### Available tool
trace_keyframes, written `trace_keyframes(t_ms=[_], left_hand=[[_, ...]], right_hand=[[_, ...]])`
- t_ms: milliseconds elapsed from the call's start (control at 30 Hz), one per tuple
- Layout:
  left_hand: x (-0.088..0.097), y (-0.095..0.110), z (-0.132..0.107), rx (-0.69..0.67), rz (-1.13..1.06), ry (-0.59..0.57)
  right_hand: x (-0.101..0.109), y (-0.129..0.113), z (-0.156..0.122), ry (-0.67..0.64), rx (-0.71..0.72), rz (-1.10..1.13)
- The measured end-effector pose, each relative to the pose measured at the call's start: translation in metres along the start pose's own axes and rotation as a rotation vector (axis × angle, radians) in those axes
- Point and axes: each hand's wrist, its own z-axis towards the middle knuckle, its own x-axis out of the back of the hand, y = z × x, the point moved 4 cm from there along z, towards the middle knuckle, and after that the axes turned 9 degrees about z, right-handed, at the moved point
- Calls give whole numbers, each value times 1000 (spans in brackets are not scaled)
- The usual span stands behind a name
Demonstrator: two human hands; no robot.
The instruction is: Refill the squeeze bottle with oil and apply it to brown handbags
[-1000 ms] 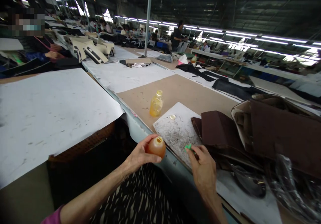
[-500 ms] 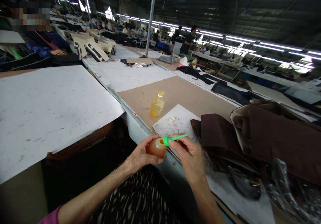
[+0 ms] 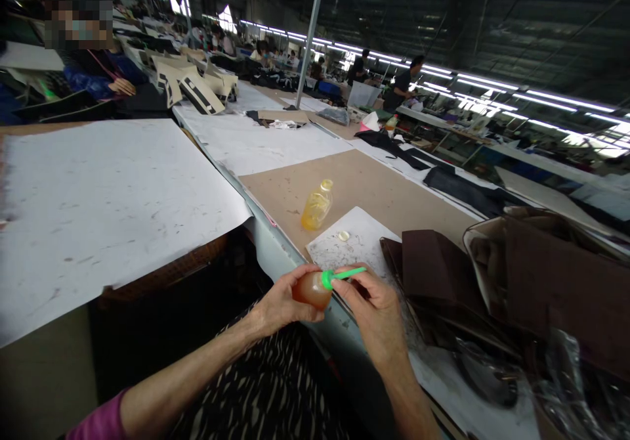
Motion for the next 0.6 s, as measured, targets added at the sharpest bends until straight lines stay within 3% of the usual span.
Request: trace_keyframes(t_ms=[267, 467, 600], left_hand=[[1, 0, 0, 14, 36, 14], [4, -3, 2, -11, 142, 45], [4, -3, 2, -13, 123, 34]], right_hand=[[-2, -3, 3, -52, 27, -36], [-3, -4, 7, -163, 17, -82], [-3, 1, 8, -141, -33, -56]])
